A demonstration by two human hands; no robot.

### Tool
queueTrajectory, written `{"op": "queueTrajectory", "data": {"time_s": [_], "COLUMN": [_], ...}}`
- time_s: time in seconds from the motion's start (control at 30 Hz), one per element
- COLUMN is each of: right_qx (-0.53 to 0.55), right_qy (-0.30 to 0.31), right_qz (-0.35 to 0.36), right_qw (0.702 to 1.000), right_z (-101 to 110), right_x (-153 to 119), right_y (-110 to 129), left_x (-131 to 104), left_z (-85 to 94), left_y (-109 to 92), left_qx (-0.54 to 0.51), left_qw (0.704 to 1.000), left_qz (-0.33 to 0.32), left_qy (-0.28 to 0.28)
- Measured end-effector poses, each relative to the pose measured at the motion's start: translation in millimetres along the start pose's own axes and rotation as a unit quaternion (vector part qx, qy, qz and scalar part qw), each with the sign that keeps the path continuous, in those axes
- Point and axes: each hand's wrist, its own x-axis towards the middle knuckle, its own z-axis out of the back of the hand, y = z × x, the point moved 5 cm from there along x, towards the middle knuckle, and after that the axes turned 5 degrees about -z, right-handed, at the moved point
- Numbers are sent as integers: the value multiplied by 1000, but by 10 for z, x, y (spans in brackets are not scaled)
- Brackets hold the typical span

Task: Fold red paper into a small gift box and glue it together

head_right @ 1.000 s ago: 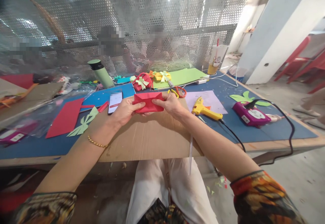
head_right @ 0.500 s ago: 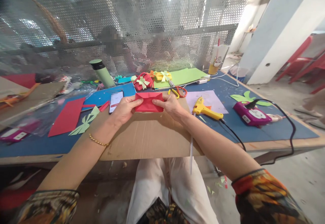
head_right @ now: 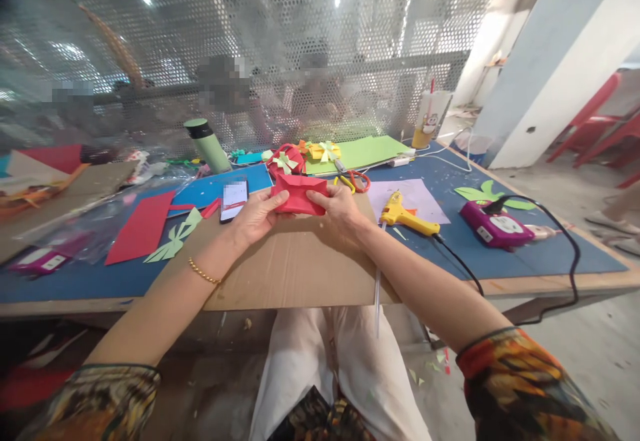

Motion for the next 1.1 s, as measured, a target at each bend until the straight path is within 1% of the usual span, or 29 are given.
{"op": "queueTrajectory", "data": {"time_s": [0.07,0.13,0.2,0.27,0.4,0.63,0.9,1.1], "right_qx": [7,10,10,8,4,11,-18,-8], "right_qy": [-6,-8,-5,-3,4,20,6,-5], "right_qz": [7,11,11,8,-6,-6,-12,-8], "right_qw": [1000,1000,1000,1000,1000,1000,1000,1000], "right_z": [-2,-17,-37,-46,-32,4,5,41], "right_x": [6,4,-5,-16,-26,-8,-16,-16], "right_y": [1,0,-1,0,17,44,9,5], "left_x": [-14,-22,-22,-18,-15,0,42,12], "left_z": [-21,-19,-1,18,38,59,98,61], "left_y": [33,59,63,52,21,-2,23,38], "left_qx": [-27,-49,-51,-45,-25,14,28,27], "left_qw": [999,998,997,998,999,1000,999,1000], "left_qz": [17,25,20,12,11,6,-6,4], "left_qy": [-9,-30,-47,-51,-44,-21,-21,-15]}}
